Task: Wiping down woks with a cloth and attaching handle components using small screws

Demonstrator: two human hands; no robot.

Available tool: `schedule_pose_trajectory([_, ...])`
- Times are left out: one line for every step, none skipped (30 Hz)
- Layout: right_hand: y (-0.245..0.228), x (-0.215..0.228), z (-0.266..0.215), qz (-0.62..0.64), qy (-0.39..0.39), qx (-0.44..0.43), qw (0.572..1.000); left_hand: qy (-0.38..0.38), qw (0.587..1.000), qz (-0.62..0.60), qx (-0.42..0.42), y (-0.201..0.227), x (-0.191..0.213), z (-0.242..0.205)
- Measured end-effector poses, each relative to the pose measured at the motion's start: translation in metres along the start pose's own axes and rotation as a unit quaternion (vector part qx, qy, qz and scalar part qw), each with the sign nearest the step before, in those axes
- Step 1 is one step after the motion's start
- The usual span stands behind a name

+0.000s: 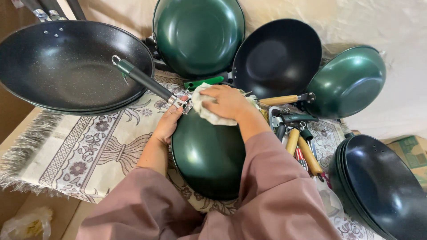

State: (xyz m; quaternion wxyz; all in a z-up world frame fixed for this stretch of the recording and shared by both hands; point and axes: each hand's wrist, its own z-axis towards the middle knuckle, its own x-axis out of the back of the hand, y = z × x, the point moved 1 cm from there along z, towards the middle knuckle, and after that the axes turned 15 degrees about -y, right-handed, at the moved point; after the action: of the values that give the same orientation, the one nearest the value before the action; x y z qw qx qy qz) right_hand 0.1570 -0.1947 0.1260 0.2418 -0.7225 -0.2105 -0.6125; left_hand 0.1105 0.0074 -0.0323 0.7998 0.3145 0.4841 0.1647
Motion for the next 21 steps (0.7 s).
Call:
schedule_pose_trajectory([-0.019, -0.002, -0.008, 0.000, 0.000, -0.001, 1.000, -0.001, 1.000, 0.000, 0.001, -0.017, 0.025, 0.005])
schedule_pose_trajectory([-0.039, -0.004, -0.015, -0.056, 0.005, 0.003, 0.998, 0.036, 0.999, 0.003, 0.012, -0.034, 0.051, 0.009])
schedule_pose_trajectory([-0.058, -0.005, -0.023, -0.113, 0.011, 0.008, 0.994, 0.073, 0.997, 0.005, 0.024, -0.051, 0.076, 0.013])
schedule_pose_trajectory([-0.072, -0.007, -0.038, -0.113, 0.010, 0.007, 0.994, 0.073, 0.997, 0.004, 0.025, -0.038, 0.058, 0.010])
schedule_pose_trajectory([-0.088, -0.008, -0.053, -0.145, 0.039, 0.030, 0.988, 0.081, 0.996, -0.001, 0.028, -0.025, 0.041, 0.006])
schedule_pose_trajectory([-0.102, -0.008, -0.067, -0.179, 0.068, 0.054, 0.980, 0.088, 0.996, -0.006, 0.028, -0.010, 0.023, 0.004])
schedule_pose_trajectory([-0.116, -0.011, -0.085, -0.180, 0.068, 0.054, 0.980, 0.088, 0.996, -0.007, 0.027, 0.001, 0.003, 0.000])
schedule_pose_trajectory([-0.130, -0.013, -0.103, -0.179, 0.074, 0.079, 0.978, 0.076, 0.997, 0.008, 0.025, 0.012, -0.018, -0.003])
schedule_pose_trajectory([-0.144, -0.015, -0.120, -0.178, 0.080, 0.103, 0.975, 0.065, 0.997, 0.024, 0.022, 0.024, -0.038, -0.006])
schedule_pose_trajectory([-0.150, -0.026, -0.135, -0.179, 0.079, 0.101, 0.975, 0.063, 0.998, 0.022, 0.022, 0.021, -0.033, -0.005])
schedule_pose_trajectory([-0.156, -0.037, -0.149, -0.182, 0.107, 0.134, 0.968, 0.068, 0.997, 0.023, 0.015, 0.018, -0.028, -0.003])
schedule_pose_trajectory([-0.163, -0.050, -0.166, -0.182, 0.133, 0.163, 0.961, 0.072, 0.997, 0.023, 0.013, 0.012, -0.023, -0.004])
schedule_pose_trajectory([-0.165, -0.058, -0.176, -0.179, 0.131, 0.157, 0.962, 0.069, 0.997, 0.021, 0.019, 0.015, -0.022, -0.005])
schedule_pose_trajectory([-0.165, -0.065, -0.187, -0.218, 0.161, 0.144, 0.952, 0.062, 0.997, 0.012, 0.033, 0.016, -0.022, -0.006])
schedule_pose_trajectory([-0.166, -0.072, -0.198, -0.256, 0.189, 0.131, 0.939, 0.054, 0.997, 0.003, 0.047, 0.017, -0.022, -0.006])
schedule_pose_trajectory([-0.153, -0.088, -0.204, -0.256, 0.185, 0.128, 0.940, 0.053, 0.997, -0.001, 0.050, 0.015, -0.020, -0.007])
schedule_pose_trajectory([-0.140, -0.103, -0.211, -0.216, 0.237, 0.108, 0.941, 0.032, 0.998, 0.017, 0.045, 0.014, -0.019, -0.007])
schedule_pose_trajectory([-0.126, -0.117, -0.216, -0.177, 0.291, 0.088, 0.936, 0.009, 0.999, 0.036, 0.038, 0.015, -0.017, -0.005])
schedule_pose_trajectory([-0.110, -0.131, -0.223, -0.178, 0.290, 0.085, 0.937, 0.007, 0.999, 0.034, 0.039, 0.014, -0.019, -0.006])
schedule_pose_trajectory([-0.091, -0.143, -0.229, -0.103, 0.319, 0.041, 0.941, 0.029, 0.998, 0.034, 0.049, 0.014, -0.020, -0.006])
schedule_pose_trajectory([-0.072, -0.155, -0.235, -0.026, 0.345, -0.002, 0.938, 0.051, 0.996, 0.034, 0.059, 0.014, -0.021, -0.006])
